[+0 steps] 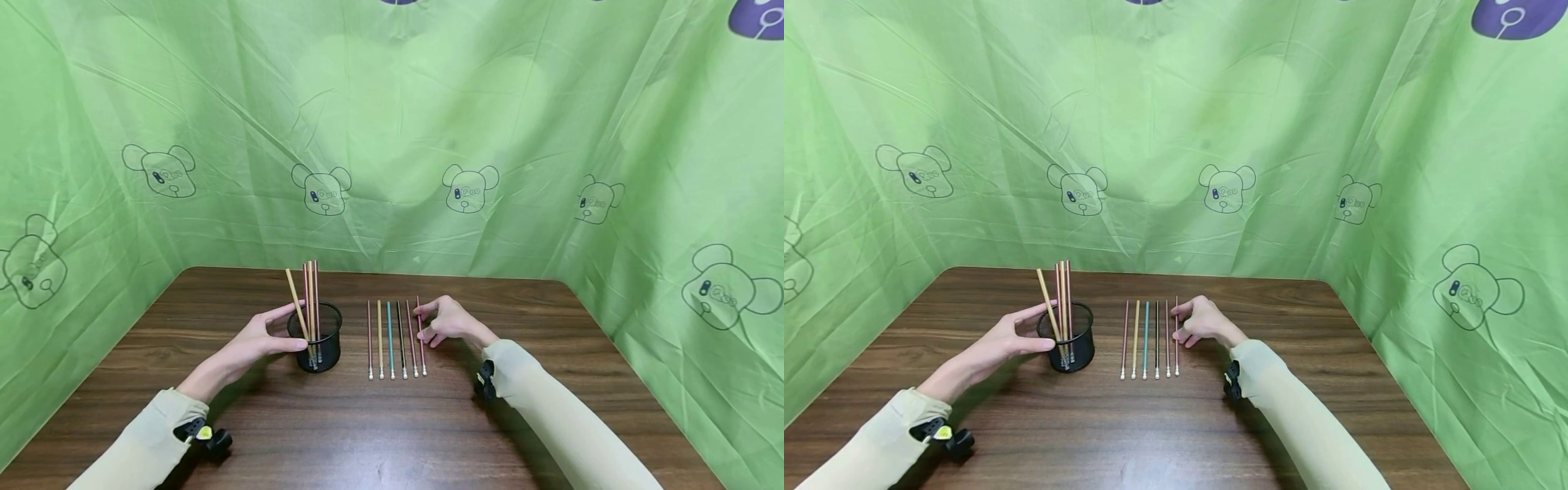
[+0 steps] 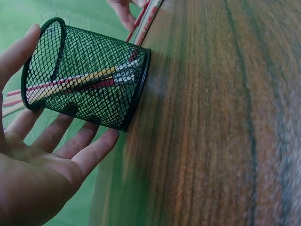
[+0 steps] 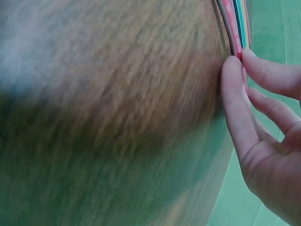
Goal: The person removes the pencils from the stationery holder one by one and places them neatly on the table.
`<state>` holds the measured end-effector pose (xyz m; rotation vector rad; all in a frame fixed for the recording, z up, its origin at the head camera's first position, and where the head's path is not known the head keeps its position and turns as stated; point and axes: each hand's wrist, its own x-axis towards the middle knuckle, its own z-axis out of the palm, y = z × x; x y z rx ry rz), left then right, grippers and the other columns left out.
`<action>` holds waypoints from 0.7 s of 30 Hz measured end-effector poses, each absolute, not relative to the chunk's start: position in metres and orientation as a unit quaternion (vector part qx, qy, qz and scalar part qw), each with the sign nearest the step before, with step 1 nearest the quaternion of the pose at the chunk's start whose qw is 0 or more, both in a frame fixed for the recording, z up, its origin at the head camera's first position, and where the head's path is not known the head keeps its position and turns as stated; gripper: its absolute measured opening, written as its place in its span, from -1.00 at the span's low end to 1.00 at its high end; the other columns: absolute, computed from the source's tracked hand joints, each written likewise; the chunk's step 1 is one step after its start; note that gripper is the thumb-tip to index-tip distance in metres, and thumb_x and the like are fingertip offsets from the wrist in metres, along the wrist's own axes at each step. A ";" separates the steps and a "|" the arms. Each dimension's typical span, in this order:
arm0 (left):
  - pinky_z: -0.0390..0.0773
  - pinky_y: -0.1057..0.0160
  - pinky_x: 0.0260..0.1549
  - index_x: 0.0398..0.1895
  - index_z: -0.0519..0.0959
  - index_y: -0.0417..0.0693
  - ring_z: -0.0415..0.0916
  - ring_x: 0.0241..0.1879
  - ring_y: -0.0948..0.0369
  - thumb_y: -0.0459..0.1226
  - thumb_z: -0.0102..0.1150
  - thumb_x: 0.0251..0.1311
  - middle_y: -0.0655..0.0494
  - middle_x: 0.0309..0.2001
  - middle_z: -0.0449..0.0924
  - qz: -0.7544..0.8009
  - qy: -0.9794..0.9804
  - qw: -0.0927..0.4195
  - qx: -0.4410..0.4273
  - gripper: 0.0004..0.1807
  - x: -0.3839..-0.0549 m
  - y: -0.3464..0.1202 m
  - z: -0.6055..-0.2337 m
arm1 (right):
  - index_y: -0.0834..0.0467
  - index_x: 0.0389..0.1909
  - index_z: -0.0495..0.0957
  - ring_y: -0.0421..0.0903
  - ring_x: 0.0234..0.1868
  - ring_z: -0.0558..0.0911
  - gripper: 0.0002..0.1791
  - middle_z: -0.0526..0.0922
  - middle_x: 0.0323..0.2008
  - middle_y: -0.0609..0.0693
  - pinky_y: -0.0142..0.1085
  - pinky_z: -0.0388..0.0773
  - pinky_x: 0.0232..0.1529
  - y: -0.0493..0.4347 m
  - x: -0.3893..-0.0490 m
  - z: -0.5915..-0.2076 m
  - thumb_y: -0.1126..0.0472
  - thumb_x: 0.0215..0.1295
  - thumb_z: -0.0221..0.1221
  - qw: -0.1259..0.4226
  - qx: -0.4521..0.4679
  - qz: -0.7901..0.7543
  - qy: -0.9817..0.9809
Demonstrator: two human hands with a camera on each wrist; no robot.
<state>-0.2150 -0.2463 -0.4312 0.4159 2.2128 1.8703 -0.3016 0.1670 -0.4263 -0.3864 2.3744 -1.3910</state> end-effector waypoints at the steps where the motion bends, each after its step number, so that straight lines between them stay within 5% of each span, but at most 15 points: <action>1: 0.56 0.26 0.08 0.67 0.18 -0.05 0.55 0.24 0.03 -0.26 0.49 0.26 -0.28 0.48 0.33 0.635 0.752 0.107 0.141 -0.03 -0.215 -0.246 -0.431 | 0.44 0.28 0.57 0.05 -0.45 0.78 -0.35 0.63 0.08 0.32 -0.11 0.75 -0.38 0.167 -0.302 -0.426 0.60 0.10 0.44 0.179 -0.137 -0.489 0.842; 21: 0.56 0.26 0.10 0.68 0.18 -0.05 0.50 0.29 0.00 -0.26 0.49 0.25 -0.28 0.48 0.33 0.633 0.753 0.105 0.143 -0.03 -0.217 -0.246 -0.432 | 0.40 0.14 0.68 0.04 -0.55 0.76 -0.45 0.65 -0.11 0.22 -0.16 0.73 -0.47 0.163 -0.308 -0.432 0.54 0.04 0.51 0.156 -0.133 -0.452 0.868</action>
